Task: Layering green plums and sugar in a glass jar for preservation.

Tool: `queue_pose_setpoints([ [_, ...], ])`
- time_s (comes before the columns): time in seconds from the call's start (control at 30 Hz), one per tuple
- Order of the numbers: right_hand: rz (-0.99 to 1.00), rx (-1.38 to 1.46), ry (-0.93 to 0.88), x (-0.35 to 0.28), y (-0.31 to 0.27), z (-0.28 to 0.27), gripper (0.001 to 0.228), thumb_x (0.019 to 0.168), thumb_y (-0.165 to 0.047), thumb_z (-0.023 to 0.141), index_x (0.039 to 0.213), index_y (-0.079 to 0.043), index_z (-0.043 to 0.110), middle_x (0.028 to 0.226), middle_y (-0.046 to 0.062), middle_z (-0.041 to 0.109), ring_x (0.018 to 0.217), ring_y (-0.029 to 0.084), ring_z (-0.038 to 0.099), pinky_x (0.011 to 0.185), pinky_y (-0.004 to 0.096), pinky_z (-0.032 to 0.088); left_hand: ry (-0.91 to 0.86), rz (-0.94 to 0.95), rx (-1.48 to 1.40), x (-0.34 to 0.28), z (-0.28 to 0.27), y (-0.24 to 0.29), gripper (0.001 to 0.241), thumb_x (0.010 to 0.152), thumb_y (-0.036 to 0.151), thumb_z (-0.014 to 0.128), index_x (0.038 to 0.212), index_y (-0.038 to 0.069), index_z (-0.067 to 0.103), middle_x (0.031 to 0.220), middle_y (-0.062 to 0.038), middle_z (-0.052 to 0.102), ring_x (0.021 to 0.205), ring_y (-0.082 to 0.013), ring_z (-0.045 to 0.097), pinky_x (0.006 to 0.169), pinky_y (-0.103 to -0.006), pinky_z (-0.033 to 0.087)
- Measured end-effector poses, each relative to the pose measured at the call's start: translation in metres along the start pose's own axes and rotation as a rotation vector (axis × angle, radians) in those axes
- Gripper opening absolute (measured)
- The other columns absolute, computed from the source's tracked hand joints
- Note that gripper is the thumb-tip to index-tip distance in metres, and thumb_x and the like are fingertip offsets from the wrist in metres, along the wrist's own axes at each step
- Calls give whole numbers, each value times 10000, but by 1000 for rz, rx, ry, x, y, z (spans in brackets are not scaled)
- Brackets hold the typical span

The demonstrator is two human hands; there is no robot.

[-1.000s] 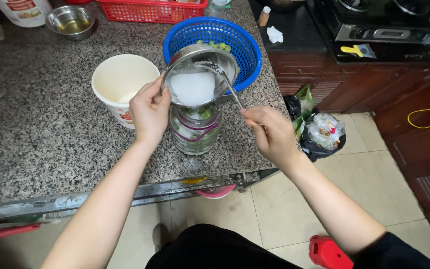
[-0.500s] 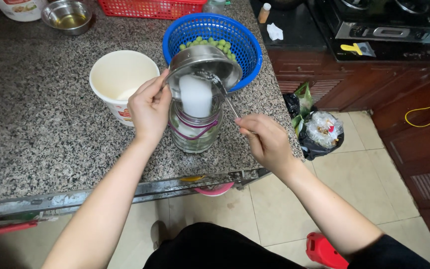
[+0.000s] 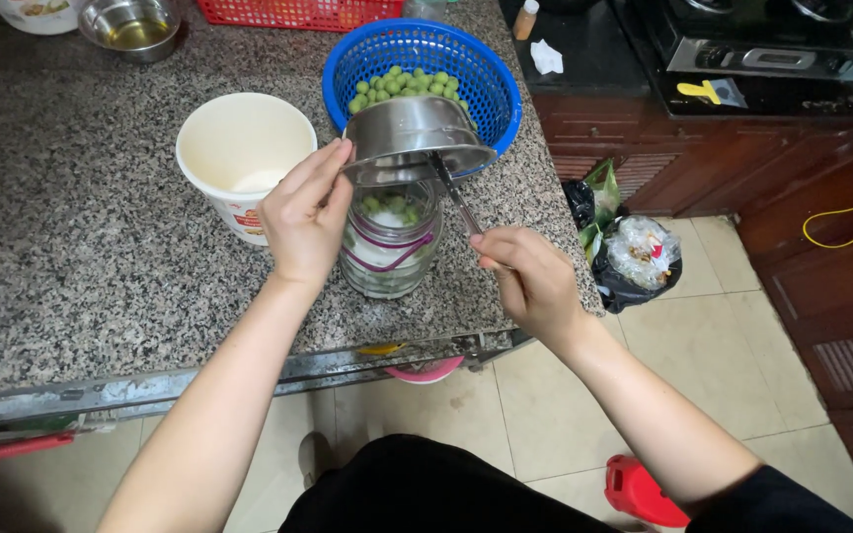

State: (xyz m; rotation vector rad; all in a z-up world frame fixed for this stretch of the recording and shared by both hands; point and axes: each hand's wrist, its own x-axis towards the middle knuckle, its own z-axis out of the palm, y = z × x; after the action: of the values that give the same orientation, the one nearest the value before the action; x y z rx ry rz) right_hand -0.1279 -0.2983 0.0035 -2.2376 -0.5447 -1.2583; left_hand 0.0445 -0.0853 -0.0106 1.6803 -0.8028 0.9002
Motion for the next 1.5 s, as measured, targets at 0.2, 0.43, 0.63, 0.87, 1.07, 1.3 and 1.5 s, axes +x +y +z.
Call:
queue_pose_setpoints([
  [0.2, 35, 4, 15, 2, 0, 0, 190, 1048, -171, 651, 1004, -40, 781, 953, 107, 791, 814, 361, 753, 738, 431, 606, 21, -114, -20, 0, 2, 7, 422, 909, -87, 710, 1249, 149, 791, 1117, -119, 801, 907, -301, 783, 671, -365, 624],
  [0.43, 348, 372, 196, 21, -3, 2, 238, 1130, -115, 513, 1140, 48, 686, 922, 212, 751, 817, 273, 742, 732, 382, 633, 180, -889, -442, 11, 7, 8, 392, 896, -28, 624, 1276, 16, 709, 820, -118, 756, 561, -153, 746, 513, -230, 690],
  [0.63, 822, 905, 319, 46, -4, 5, 343, 1136, -264, 473, 1286, 21, 591, 963, 181, 767, 870, 216, 795, 763, 248, 675, 287, -1276, -485, -4, -19, 0, 401, 847, 33, 690, 1247, 43, 710, 898, -151, 759, 655, -304, 812, 625, -372, 742],
  [0.87, 1098, 1265, 76, 29, -3, 55, 378, 1096, -290, 542, 1322, 7, 604, 989, 285, 760, 860, 308, 806, 718, 304, 692, 543, -1396, -330, -77, -107, 38, 396, 802, 37, 719, 1192, 100, 747, 921, -155, 772, 670, -306, 815, 625, -372, 736],
  [1.07, 1208, 1399, -192, -4, -67, 86, 372, 1100, -211, 513, 1349, 58, 571, 974, 288, 756, 838, 305, 795, 706, 309, 669, 783, -1484, -138, -190, -178, 82, 471, 827, 70, 743, 1293, 59, 671, 976, -185, 725, 738, -323, 816, 682, -374, 722],
  [1.3, 1299, 1358, -470, -78, -122, 100, 425, 1092, -272, 561, 1347, 67, 591, 987, 320, 748, 823, 330, 793, 673, 326, 658, 913, -1547, -54, -315, -216, 135, 451, 892, 94, 732, 1327, 22, 635, 1034, -212, 713, 742, -315, 786, 687, -382, 687],
  [1.5, 1279, 1325, -632, -119, -170, 94, 419, 1102, -266, 545, 1340, 75, 599, 975, 344, 744, 809, 339, 797, 656, 331, 663, 1100, -1594, -81, -391, -245, 177, 434, 938, 96, 721, 1331, -11, 572, 1045, -252, 710, 764, -346, 782, 686, -386, 684],
])
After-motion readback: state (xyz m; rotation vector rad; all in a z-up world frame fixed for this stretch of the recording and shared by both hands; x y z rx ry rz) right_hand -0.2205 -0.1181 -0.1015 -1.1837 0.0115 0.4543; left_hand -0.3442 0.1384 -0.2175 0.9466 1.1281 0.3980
